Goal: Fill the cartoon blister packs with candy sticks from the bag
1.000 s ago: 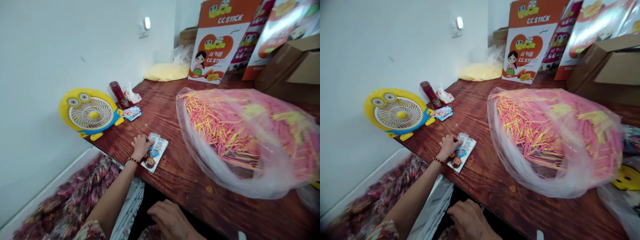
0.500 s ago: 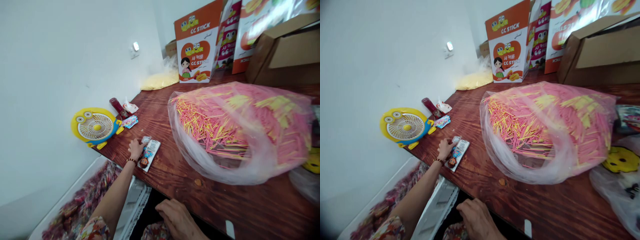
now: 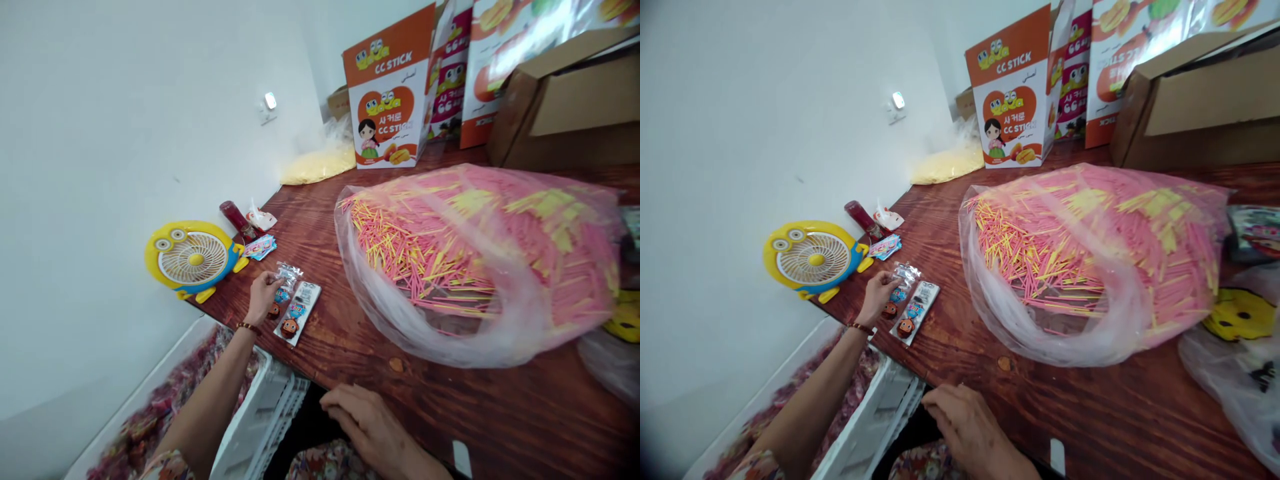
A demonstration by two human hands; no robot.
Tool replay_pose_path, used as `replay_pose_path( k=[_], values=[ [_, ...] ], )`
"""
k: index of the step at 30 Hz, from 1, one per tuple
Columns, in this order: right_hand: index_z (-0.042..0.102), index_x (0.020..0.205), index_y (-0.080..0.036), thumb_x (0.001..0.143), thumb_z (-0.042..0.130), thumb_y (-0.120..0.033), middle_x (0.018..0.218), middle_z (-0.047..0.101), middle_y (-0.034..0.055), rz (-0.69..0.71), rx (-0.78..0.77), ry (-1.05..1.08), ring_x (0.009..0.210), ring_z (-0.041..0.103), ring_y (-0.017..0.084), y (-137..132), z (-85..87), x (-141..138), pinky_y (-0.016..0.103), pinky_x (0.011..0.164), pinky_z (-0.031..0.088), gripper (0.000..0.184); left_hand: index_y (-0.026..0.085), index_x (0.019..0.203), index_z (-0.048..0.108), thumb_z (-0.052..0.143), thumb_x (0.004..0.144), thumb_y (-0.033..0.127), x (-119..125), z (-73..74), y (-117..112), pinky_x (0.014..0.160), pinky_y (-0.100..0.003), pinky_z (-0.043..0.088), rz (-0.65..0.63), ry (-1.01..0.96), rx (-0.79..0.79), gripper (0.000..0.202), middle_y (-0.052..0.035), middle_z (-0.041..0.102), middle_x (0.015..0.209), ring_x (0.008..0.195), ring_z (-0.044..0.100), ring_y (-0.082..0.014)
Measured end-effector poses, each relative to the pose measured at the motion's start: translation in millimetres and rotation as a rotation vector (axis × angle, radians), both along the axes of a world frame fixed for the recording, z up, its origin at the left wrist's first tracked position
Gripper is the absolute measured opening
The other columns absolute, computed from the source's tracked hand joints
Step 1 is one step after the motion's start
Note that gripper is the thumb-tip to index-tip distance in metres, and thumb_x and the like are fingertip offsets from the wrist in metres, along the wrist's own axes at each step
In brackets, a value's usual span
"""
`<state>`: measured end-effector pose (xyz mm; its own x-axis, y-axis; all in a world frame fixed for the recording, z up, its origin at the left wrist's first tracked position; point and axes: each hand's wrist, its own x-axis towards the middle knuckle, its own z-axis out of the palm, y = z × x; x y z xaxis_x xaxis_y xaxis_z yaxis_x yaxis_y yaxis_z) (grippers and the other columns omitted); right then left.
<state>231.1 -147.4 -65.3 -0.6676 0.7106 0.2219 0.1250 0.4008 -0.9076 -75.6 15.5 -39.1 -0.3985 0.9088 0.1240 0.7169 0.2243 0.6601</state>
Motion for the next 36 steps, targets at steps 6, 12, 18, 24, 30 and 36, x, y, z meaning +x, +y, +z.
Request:
replay_pose_path(
  k=[6, 12, 18, 24, 30, 36],
  values=[
    [0.067, 0.106, -0.022, 0.101, 0.043, -0.028, 0.104, 0.073, 0.0046, -0.104, -0.033, -0.003, 0.099, 0.066, 0.017, 34.4, 23.7, 14.5, 0.028, 0.089, 0.047, 0.025, 0.016, 0.074, 0.064, 0.068, 0.073, 0.046, 8.0, -2.4, 4.5, 0.065, -0.024, 0.047, -0.162, -0.122, 0.06, 0.03, -0.0012, 0.069, 0.072, 0.068, 0.061, -0.0138],
    [0.067, 0.105, -0.022, 0.1, 0.041, -0.021, 0.104, 0.072, 0.0035, -0.06, -0.031, -0.139, 0.097, 0.067, 0.018, 24.3, 12.5, 19.4, 0.03, 0.085, 0.048, 0.026, 0.017, 0.068, 0.072, 0.071, 0.07, 0.03, 15.2, -13.9, 7.3, 0.067, -0.027, 0.045, -0.182, -0.079, 0.042, 0.014, -0.0043, 0.07, 0.068, 0.068, 0.06, -0.017],
    [0.068, 0.103, -0.022, 0.099, 0.044, -0.025, 0.102, 0.073, 0.0032, -0.048, -0.065, -0.075, 0.096, 0.067, 0.017, 43.5, 22.6, 24.6, 0.028, 0.086, 0.048, 0.024, 0.018, 0.078, 0.075, 0.064, 0.078, 0.029, 20.1, 24.3, 9.7, 0.077, -0.028, 0.046, -0.232, -0.066, 0.088, 0.015, -0.006, 0.073, 0.084, 0.081, 0.061, -0.0182],
    [0.066, 0.109, -0.022, 0.093, 0.053, -0.032, 0.11, 0.071, 0.0066, -0.465, -0.096, 0.134, 0.099, 0.064, 0.019, 109.6, 57.4, 26.0, 0.032, 0.086, 0.048, 0.023, 0.014, 0.081, 0.071, 0.068, 0.078, 0.037, 78.8, 59.9, -11.9, 0.063, -0.023, 0.045, -0.628, -0.348, -0.131, 0.023, -0.0013, 0.068, 0.075, 0.067, 0.057, -0.0131],
    [0.065, 0.085, -0.018, 0.086, 0.058, -0.027, 0.075, 0.063, -0.0029, -0.337, -0.119, 0.023, 0.071, 0.055, 0.012, 139.7, 67.3, 33.3, 0.024, 0.068, 0.039, 0.011, 0.015, 0.081, 0.064, 0.063, 0.084, 0.036, 137.7, 62.8, -38.1, 0.06, -0.021, 0.042, -0.81, -0.451, -0.197, 0.022, 0.001, 0.061, 0.071, 0.065, 0.053, -0.0111],
    [0.059, 0.07, -0.018, 0.087, 0.06, -0.028, 0.062, 0.05, -0.0064, -0.381, -0.123, -0.087, 0.061, 0.043, 0.009, 126.5, 60.2, 60.0, 0.023, 0.059, 0.03, 0.02, 0.015, 0.074, 0.064, 0.063, 0.084, 0.037, 159.5, 41.6, -36.9, 0.057, -0.02, 0.038, -0.817, -0.411, -0.177, 0.025, 0.0024, 0.059, 0.065, 0.061, 0.049, -0.01]
  ],
)
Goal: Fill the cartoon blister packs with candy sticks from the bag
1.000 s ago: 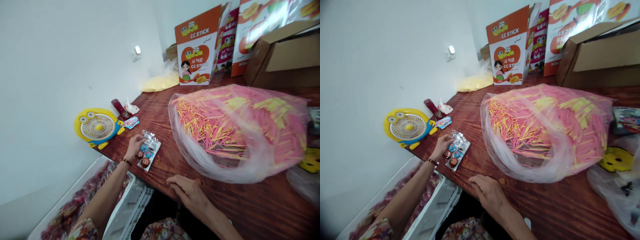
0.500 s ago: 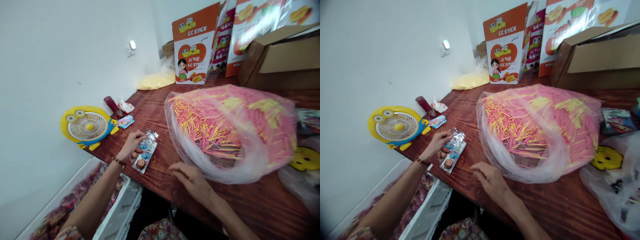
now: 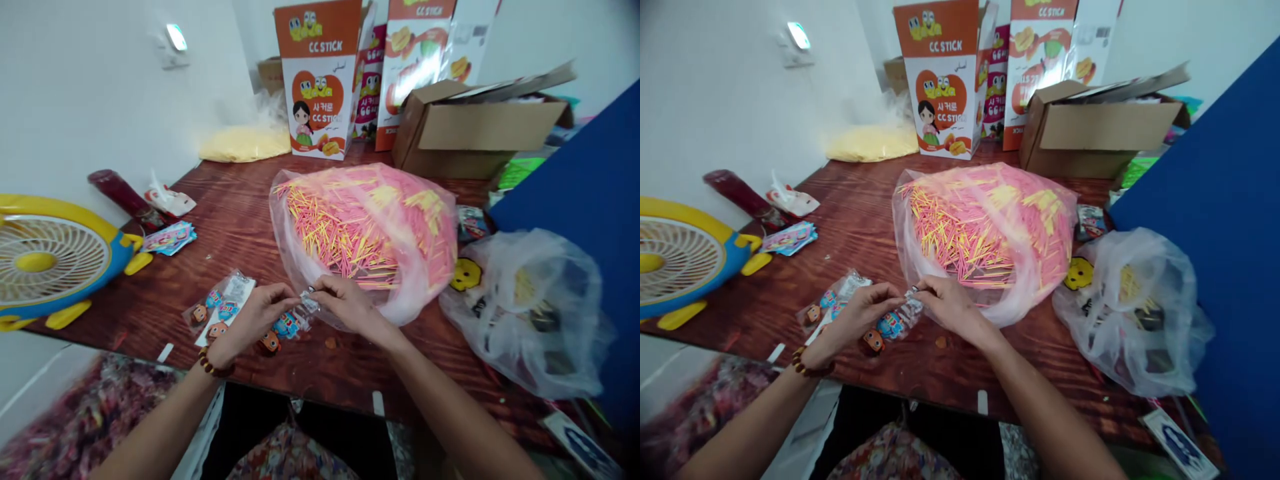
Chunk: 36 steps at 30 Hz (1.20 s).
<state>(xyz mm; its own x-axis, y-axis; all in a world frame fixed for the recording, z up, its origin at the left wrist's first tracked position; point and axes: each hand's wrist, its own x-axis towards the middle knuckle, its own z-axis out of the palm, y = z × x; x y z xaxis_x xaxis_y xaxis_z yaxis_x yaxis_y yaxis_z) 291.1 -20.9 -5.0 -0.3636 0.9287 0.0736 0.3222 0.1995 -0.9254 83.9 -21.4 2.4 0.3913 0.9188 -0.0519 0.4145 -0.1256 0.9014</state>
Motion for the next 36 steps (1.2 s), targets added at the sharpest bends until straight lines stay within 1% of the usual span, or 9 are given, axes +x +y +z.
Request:
replay_pose_path(
  k=[4, 9, 14, 17, 19, 21, 27, 30, 36],
  values=[
    [0.058, 0.072, -0.018, 0.085, 0.061, -0.029, 0.062, 0.048, -0.0063, -0.019, -0.054, 0.003, 0.061, 0.043, 0.01, 5.9, -11.7, 3.2, 0.023, 0.059, 0.029, 0.018, 0.015, 0.071, 0.068, 0.059, 0.086, 0.035, 1.4, -7.6, 4.4, 0.057, -0.021, 0.039, -0.027, 0.095, 0.04, 0.026, 0.0016, 0.064, 0.063, 0.059, 0.052, -0.0106],
    [0.065, 0.087, -0.018, 0.082, 0.062, -0.022, 0.072, 0.059, -0.0044, 0.125, -0.104, 0.08, 0.067, 0.05, 0.011, 18.6, -20.1, -18.2, 0.023, 0.063, 0.035, 0.007, 0.019, 0.091, 0.077, 0.058, 0.087, 0.033, -26.2, -12.7, 0.6, 0.071, -0.024, 0.049, 0.083, 0.132, 0.089, 0.024, -0.0033, 0.079, 0.09, 0.077, 0.068, -0.0171],
    [0.066, 0.096, -0.017, 0.081, 0.06, -0.012, 0.079, 0.066, -0.0019, 0.319, -0.054, 0.04, 0.072, 0.058, 0.012, 46.0, -25.0, -69.0, 0.022, 0.067, 0.041, 0.017, 0.019, 0.09, 0.078, 0.063, 0.083, 0.038, -91.6, -17.3, -13.9, 0.079, -0.029, 0.051, 0.429, 0.186, 0.149, 0.025, -0.0056, 0.079, 0.094, 0.084, 0.07, -0.0212],
    [0.066, 0.098, -0.016, 0.085, 0.058, -0.012, 0.09, 0.071, 0.0037, 0.316, 0.061, -0.205, 0.084, 0.063, 0.016, 67.6, -24.9, -101.1, 0.025, 0.074, 0.043, 0.017, 0.017, 0.09, 0.075, 0.066, 0.081, 0.043, -127.7, -13.0, -20.6, 0.074, -0.028, 0.052, 0.661, 0.117, 0.168, 0.029, -0.0062, 0.077, 0.09, 0.081, 0.067, -0.0198],
    [0.067, 0.1, -0.014, 0.088, 0.054, -0.012, 0.101, 0.07, 0.01, 0.291, 0.144, -0.402, 0.092, 0.063, 0.019, 76.3, -21.1, -113.6, 0.029, 0.08, 0.044, 0.018, 0.016, 0.093, 0.071, 0.067, 0.08, 0.044, -137.7, -6.7, -22.9, 0.067, -0.026, 0.05, 0.689, 0.05, 0.143, 0.032, -0.0052, 0.074, 0.087, 0.075, 0.063, -0.0173],
    [0.067, 0.101, -0.012, 0.092, 0.05, -0.015, 0.105, 0.069, 0.013, 0.266, 0.187, -0.43, 0.096, 0.062, 0.02, 77.0, -14.5, -116.0, 0.031, 0.084, 0.044, 0.019, 0.015, 0.088, 0.069, 0.069, 0.078, 0.044, -133.7, 0.2, -23.5, 0.062, -0.023, 0.048, 0.629, 0.017, 0.11, 0.03, -0.003, 0.07, 0.08, 0.07, 0.059, -0.0145],
    [0.066, 0.097, -0.016, 0.091, 0.057, -0.026, 0.09, 0.068, 0.001, 0.35, 0.042, 0.053, 0.082, 0.059, 0.014, 46.2, 3.9, -83.9, 0.026, 0.075, 0.044, 0.015, 0.016, 0.076, 0.064, 0.069, 0.077, 0.041, -77.8, 7.8, -16.4, 0.058, -0.022, 0.043, 0.362, -0.076, -0.049, 0.026, 0.0013, 0.061, 0.068, 0.061, 0.053, -0.0111],
    [0.066, 0.082, -0.016, 0.088, 0.06, -0.02, 0.075, 0.063, -0.0025, 0.271, 0.023, 0.011, 0.071, 0.054, 0.011, 32.4, 8.2, -61.1, 0.024, 0.068, 0.039, 0.009, 0.016, 0.075, 0.064, 0.069, 0.077, 0.039, -51.8, 4.0, -11.8, 0.057, -0.022, 0.043, 0.258, -0.125, -0.101, 0.024, 0.0005, 0.064, 0.069, 0.061, 0.055, -0.0119],
    [0.068, 0.084, -0.018, 0.09, 0.06, -0.02, 0.075, 0.064, -0.0032, 0.185, 0.103, -0.092, 0.068, 0.055, 0.01, 21.1, 12.5, -8.9, 0.021, 0.064, 0.035, 0.01, 0.017, 0.071, 0.069, 0.067, 0.08, 0.038, -11.6, -4.4, -5.8, 0.059, -0.022, 0.043, 0.156, -0.045, -0.056, 0.022, -0.0002, 0.065, 0.066, 0.063, 0.055, -0.0134]
  ],
)
